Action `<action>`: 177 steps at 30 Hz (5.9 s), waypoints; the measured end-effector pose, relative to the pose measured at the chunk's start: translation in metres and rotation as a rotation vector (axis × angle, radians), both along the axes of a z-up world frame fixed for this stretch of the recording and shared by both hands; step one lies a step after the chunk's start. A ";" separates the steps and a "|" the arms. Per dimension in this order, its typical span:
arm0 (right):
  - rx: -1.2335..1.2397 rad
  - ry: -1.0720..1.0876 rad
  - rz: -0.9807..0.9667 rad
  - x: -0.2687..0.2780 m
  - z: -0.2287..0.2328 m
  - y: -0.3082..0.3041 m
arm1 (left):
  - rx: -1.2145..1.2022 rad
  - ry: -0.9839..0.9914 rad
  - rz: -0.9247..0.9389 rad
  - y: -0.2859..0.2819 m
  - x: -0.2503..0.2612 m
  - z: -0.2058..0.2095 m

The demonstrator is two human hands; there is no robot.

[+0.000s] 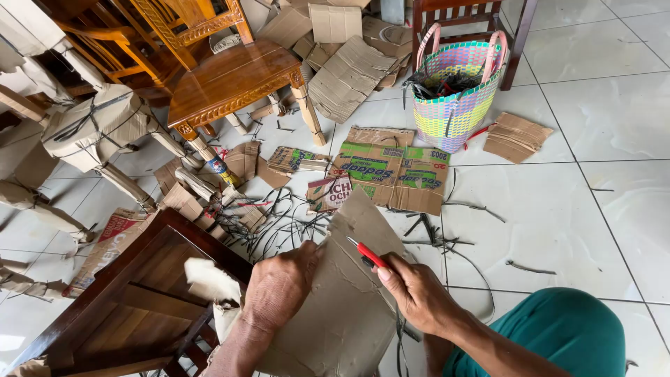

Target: Packing wooden furniture legs with cardboard and plastic ties for protection

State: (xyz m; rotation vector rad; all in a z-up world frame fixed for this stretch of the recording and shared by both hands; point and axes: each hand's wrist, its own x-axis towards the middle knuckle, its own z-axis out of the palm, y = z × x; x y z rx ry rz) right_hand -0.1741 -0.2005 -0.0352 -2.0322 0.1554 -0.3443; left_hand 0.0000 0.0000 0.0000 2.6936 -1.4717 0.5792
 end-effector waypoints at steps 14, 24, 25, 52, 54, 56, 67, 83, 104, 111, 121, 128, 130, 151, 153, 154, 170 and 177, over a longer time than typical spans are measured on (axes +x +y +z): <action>-0.116 -0.009 -0.038 -0.007 -0.015 0.008 | 0.005 -0.087 -0.094 -0.013 -0.004 0.008; -0.182 -0.061 -0.092 -0.005 -0.015 0.010 | -0.068 -0.099 -0.172 -0.021 -0.007 0.020; -0.180 -0.030 -0.079 -0.005 -0.017 0.008 | -0.067 -0.068 -0.161 -0.021 -0.004 0.014; 0.656 0.037 0.065 -0.023 -0.072 -0.013 | -0.079 0.059 -0.309 -0.051 0.030 0.038; 0.639 0.063 0.124 -0.025 -0.071 -0.017 | -0.042 0.014 -0.253 -0.050 0.040 0.035; 0.292 0.035 -0.043 -0.026 -0.073 -0.013 | -0.052 0.009 -0.281 -0.053 0.036 0.036; -0.137 0.018 -0.253 -0.002 -0.045 -0.004 | -0.150 -0.157 -0.467 -0.069 0.020 0.044; 0.190 0.373 -0.312 -0.030 -0.191 0.005 | -0.050 -0.239 -0.237 -0.047 0.057 0.063; 0.373 0.074 -0.287 -0.018 -0.108 0.024 | -0.072 -0.145 -0.356 -0.074 0.026 0.071; 0.117 0.186 -0.328 -0.019 -0.137 0.013 | -0.005 -0.110 -0.307 -0.085 0.021 0.066; 0.497 0.264 -0.451 -0.022 -0.123 0.006 | -0.011 -0.082 -0.369 -0.082 0.020 0.076; 0.547 0.323 -0.319 -0.018 -0.088 0.003 | -0.067 -0.035 -0.435 -0.093 0.013 0.079; 0.599 0.385 -0.340 -0.002 -0.159 -0.013 | -0.087 -0.018 -0.451 -0.090 0.008 0.080; -0.067 0.333 -0.555 -0.009 -0.168 -0.012 | -0.017 0.127 -0.443 -0.112 -0.011 0.080; -0.128 0.408 -0.588 -0.007 -0.168 -0.016 | -0.046 0.114 -0.453 -0.111 -0.008 0.082; -0.127 0.409 -0.591 -0.007 -0.173 -0.018 | -0.046 0.116 -0.456 -0.110 -0.006 0.086; 0.050 0.441 -0.453 -0.036 -0.257 -0.014 | -0.215 0.083 -0.385 -0.053 0.057 0.149; 1.239 -0.186 -0.665 0.012 -0.205 -0.047 | -0.352 0.512 -0.150 -0.035 0.055 0.150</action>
